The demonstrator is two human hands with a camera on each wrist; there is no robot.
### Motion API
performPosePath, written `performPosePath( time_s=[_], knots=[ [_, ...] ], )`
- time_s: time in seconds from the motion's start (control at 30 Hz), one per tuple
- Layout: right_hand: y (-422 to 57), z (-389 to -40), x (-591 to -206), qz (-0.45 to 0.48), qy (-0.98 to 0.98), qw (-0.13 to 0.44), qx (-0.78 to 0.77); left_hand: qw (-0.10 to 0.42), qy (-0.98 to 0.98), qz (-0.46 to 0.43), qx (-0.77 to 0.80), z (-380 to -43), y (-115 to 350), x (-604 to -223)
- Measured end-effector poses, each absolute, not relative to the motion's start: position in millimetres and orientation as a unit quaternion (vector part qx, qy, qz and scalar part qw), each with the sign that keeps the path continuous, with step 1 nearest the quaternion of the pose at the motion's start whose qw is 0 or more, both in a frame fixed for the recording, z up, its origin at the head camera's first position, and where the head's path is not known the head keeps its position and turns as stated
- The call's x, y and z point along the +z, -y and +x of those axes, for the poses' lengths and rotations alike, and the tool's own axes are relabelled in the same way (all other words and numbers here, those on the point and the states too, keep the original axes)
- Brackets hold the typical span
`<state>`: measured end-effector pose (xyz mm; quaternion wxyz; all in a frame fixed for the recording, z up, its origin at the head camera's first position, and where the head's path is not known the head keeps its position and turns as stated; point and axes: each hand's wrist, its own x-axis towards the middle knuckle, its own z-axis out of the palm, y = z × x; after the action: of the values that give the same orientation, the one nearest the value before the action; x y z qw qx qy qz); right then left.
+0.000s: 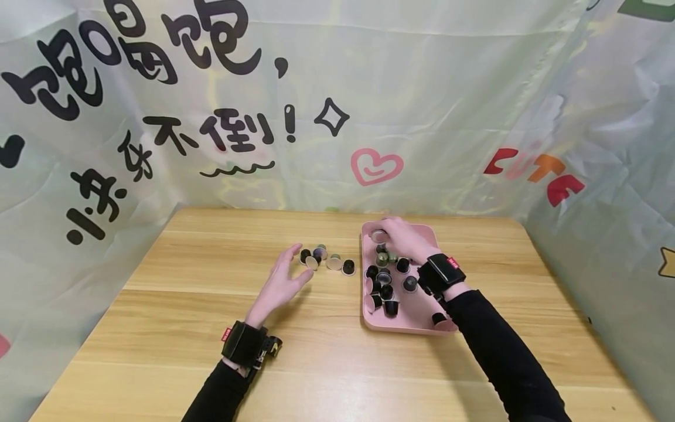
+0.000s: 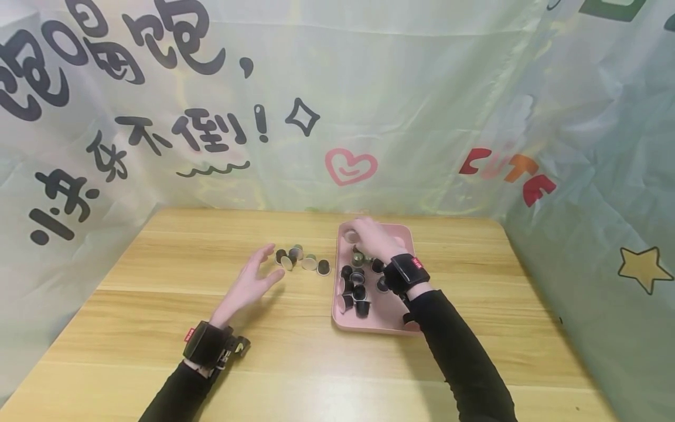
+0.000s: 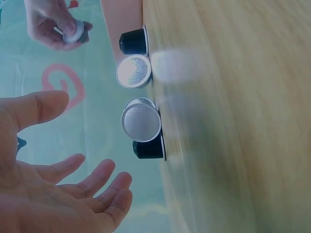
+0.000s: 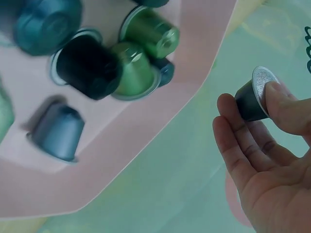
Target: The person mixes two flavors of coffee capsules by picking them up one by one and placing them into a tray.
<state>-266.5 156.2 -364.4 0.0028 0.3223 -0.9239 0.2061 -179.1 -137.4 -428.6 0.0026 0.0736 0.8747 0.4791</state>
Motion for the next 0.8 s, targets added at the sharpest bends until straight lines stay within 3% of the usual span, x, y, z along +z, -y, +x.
performPosePath(
  time_s=[0.8],
  knots=[
    [-196,-277,-382,0.243,0.950,-0.002,0.195,-0.005,-0.877,0.080,0.475,-178,137,-428]
  ],
)
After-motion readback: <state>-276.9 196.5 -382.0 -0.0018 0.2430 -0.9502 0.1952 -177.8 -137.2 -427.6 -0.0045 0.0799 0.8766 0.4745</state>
